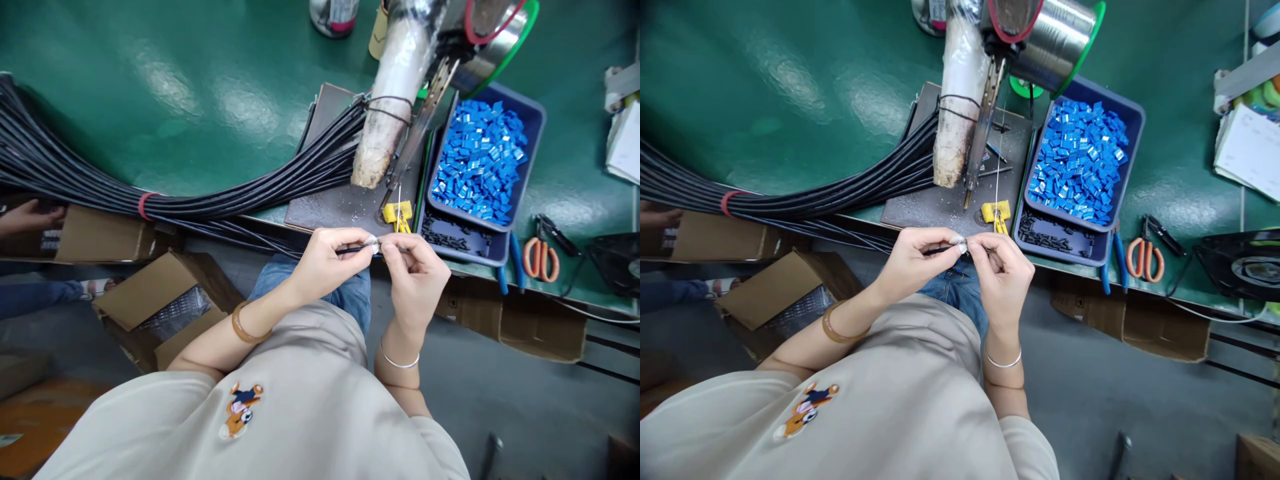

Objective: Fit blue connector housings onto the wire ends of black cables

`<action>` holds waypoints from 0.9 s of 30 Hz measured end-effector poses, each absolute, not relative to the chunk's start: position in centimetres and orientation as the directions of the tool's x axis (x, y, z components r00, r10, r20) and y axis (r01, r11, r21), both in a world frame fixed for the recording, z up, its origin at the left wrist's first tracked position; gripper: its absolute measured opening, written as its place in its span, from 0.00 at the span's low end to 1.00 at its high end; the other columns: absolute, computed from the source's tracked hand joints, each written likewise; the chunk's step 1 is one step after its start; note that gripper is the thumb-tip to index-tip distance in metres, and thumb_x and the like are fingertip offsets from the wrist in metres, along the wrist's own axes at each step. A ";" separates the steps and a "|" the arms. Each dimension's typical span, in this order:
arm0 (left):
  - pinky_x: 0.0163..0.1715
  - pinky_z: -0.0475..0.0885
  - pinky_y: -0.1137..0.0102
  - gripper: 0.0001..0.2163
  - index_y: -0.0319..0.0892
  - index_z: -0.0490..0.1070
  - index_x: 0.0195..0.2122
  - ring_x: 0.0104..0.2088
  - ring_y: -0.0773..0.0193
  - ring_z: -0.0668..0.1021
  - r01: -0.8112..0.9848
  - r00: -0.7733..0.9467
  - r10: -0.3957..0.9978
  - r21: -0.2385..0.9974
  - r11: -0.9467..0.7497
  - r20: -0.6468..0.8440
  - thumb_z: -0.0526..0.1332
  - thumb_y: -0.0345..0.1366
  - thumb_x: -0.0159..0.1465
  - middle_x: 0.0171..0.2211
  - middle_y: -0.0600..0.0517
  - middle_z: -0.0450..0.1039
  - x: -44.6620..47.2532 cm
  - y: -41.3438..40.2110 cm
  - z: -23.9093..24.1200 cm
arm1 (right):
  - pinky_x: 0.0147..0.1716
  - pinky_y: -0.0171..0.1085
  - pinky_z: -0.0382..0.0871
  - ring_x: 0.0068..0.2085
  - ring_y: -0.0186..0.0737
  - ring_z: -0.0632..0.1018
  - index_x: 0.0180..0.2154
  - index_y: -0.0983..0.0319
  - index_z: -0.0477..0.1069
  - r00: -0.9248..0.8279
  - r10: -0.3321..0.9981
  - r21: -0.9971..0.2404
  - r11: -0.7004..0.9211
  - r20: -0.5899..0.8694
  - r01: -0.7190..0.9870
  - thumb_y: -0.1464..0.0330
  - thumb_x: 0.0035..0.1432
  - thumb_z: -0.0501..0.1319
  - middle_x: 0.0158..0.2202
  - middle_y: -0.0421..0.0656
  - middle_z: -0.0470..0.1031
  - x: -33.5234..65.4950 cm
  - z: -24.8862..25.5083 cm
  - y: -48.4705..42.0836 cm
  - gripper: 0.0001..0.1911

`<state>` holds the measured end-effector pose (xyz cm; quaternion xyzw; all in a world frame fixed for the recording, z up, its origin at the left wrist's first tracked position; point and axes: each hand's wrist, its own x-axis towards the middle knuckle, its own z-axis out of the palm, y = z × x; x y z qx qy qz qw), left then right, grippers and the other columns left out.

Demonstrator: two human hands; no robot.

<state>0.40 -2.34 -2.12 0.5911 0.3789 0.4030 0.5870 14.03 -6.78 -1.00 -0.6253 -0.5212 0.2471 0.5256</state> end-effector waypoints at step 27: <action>0.18 0.58 0.78 0.09 0.38 0.70 0.40 0.18 0.76 0.68 -0.270 0.573 0.803 0.888 0.373 -0.163 0.63 0.34 0.60 0.24 0.54 0.75 -0.9 -1.7 -1.9 | 0.18 0.30 0.53 0.19 0.23 0.61 0.42 0.57 0.77 0.267 0.953 -0.929 0.037 0.143 0.367 0.68 0.55 0.69 0.34 0.38 0.80 15.5 0.3 -6.7 0.12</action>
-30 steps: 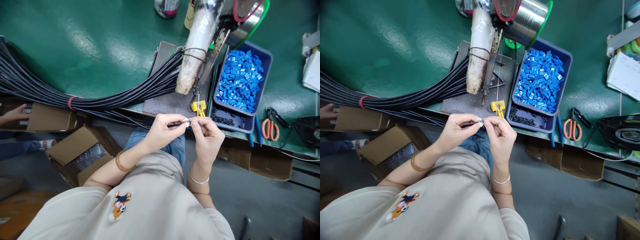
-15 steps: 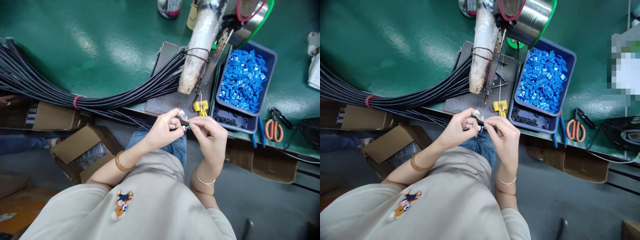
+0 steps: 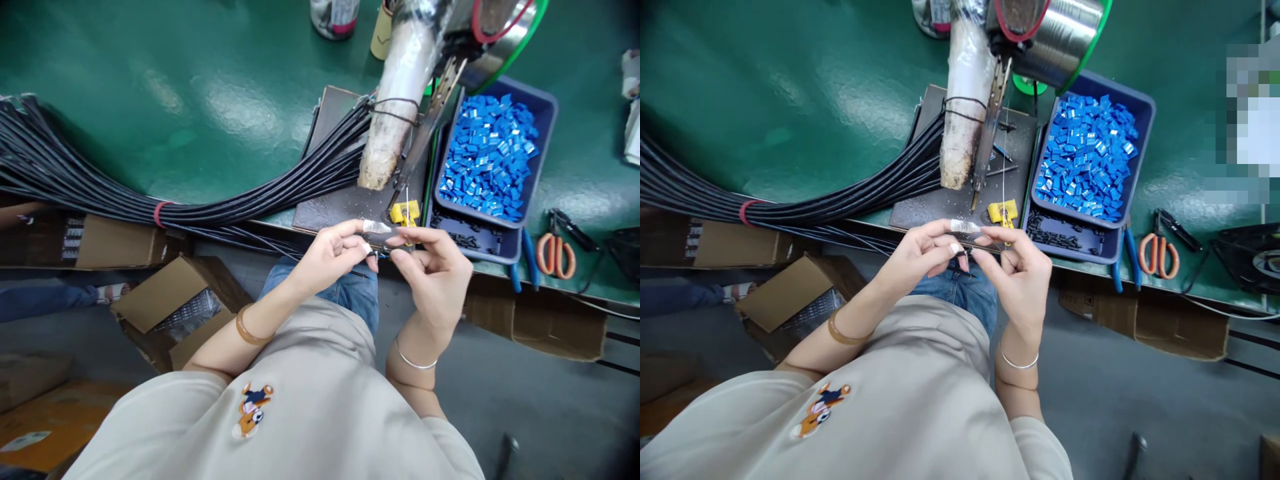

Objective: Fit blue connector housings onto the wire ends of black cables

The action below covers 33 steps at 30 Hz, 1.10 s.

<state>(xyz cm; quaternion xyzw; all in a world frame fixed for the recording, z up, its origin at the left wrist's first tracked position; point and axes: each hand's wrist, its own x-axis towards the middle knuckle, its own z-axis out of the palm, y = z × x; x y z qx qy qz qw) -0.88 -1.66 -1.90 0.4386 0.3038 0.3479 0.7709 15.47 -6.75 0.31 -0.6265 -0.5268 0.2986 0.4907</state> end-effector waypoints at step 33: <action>0.21 0.60 0.78 0.10 0.38 0.73 0.28 0.22 0.76 0.67 -0.304 0.510 0.844 0.882 0.361 -0.169 0.72 0.37 0.53 0.23 0.57 0.69 -0.2 -1.0 -1.5 | 0.22 0.32 0.61 0.29 0.32 0.73 0.33 0.58 0.80 0.273 0.950 -0.943 0.052 0.148 0.330 0.66 0.55 0.68 0.32 0.40 0.75 15.0 -0.4 -6.6 0.03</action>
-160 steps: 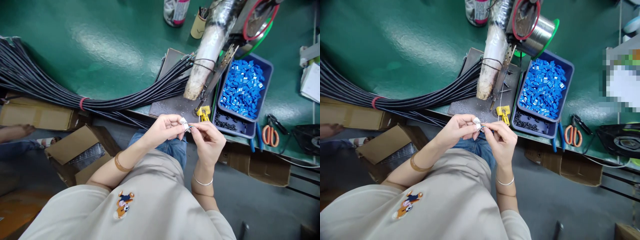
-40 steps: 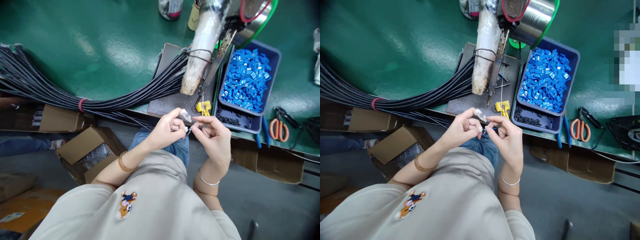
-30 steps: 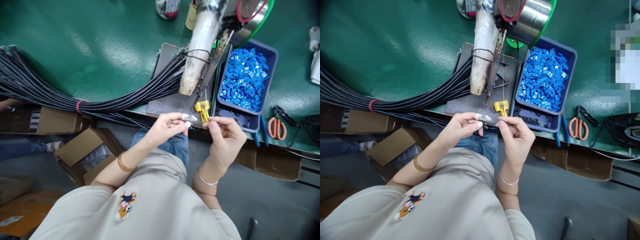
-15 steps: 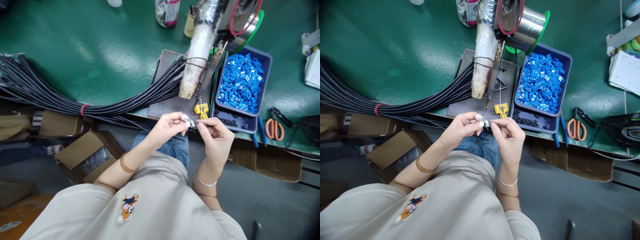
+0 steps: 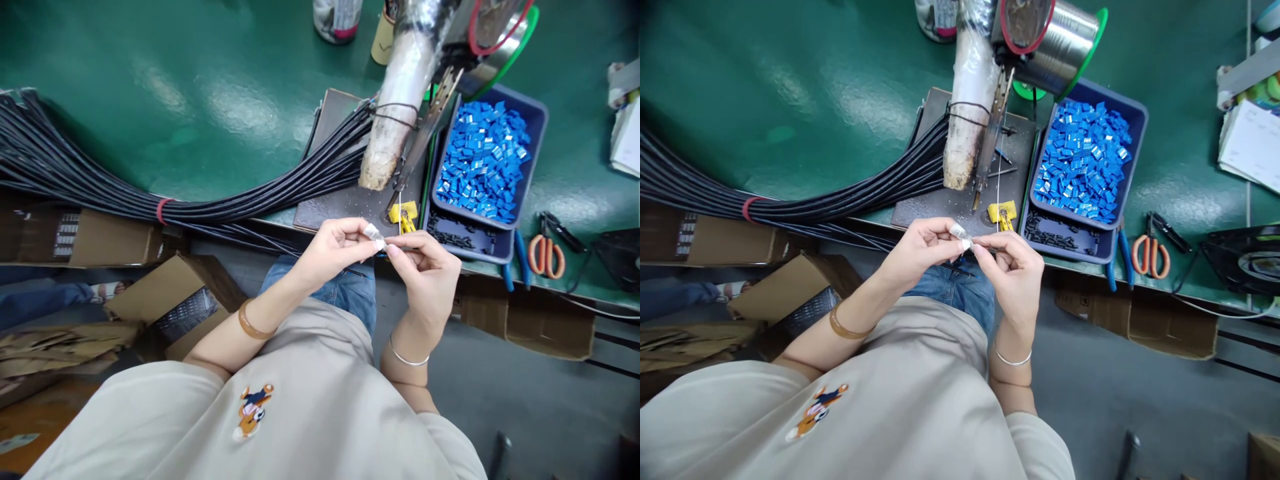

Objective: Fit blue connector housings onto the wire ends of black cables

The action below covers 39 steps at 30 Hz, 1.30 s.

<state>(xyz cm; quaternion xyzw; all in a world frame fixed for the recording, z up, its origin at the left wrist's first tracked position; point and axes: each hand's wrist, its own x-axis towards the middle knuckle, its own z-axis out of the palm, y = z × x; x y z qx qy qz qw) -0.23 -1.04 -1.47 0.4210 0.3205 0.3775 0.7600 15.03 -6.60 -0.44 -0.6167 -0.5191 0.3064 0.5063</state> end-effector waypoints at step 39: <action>0.26 0.66 0.77 0.10 0.36 0.73 0.28 0.24 0.74 0.69 -0.262 0.439 0.895 0.942 0.210 -0.077 0.73 0.33 0.51 0.23 0.57 0.69 0.4 -1.9 -1.7 | 0.19 0.32 0.42 0.19 0.24 0.51 0.28 0.62 0.73 0.198 0.980 -0.963 -0.026 0.029 0.270 0.68 0.53 0.66 0.17 0.31 0.56 15.9 -0.6 -6.6 0.04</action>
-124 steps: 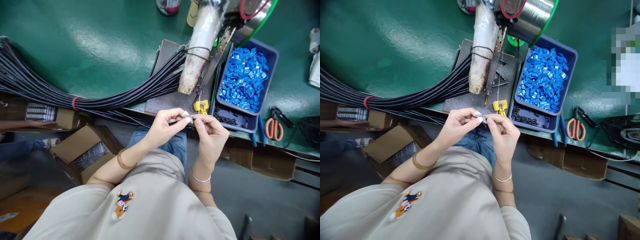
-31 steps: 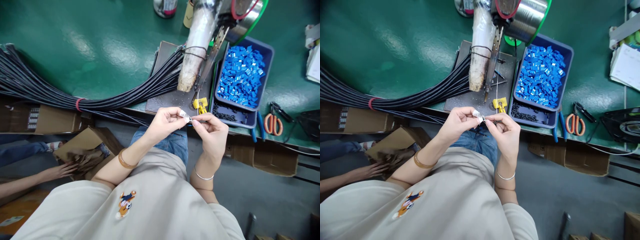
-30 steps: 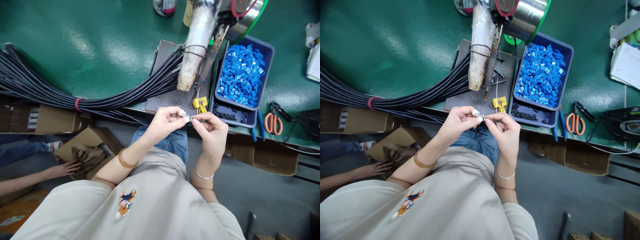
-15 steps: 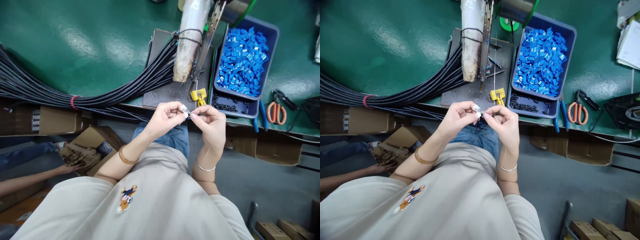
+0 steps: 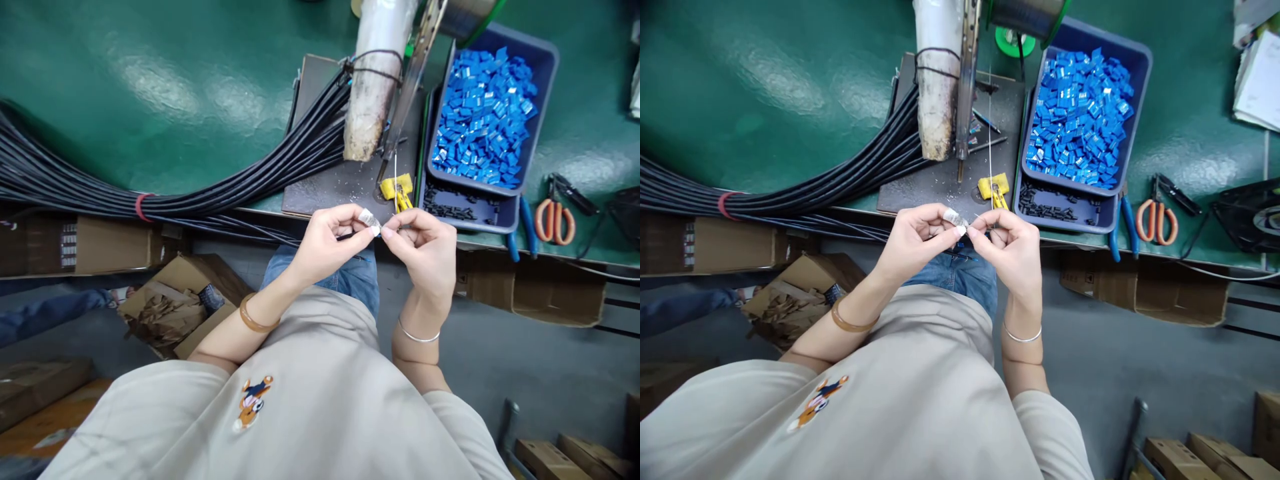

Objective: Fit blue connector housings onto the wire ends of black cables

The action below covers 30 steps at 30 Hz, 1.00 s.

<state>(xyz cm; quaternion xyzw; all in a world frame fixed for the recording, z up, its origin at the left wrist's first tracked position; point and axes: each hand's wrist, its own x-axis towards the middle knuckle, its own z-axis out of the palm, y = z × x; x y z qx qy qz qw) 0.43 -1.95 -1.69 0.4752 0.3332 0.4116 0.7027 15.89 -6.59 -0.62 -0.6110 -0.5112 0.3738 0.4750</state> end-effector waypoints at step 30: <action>0.20 0.58 0.78 0.08 0.38 0.69 0.25 0.21 0.76 0.63 -0.341 0.510 0.851 0.878 0.337 -0.129 0.69 0.31 0.54 0.20 0.57 0.64 -0.6 -1.4 -1.4 | 0.23 0.34 0.64 0.26 0.32 0.75 0.37 0.56 0.79 0.393 0.853 -0.895 0.172 0.344 0.411 0.66 0.61 0.64 0.27 0.38 0.75 13.4 -1.2 -7.7 0.05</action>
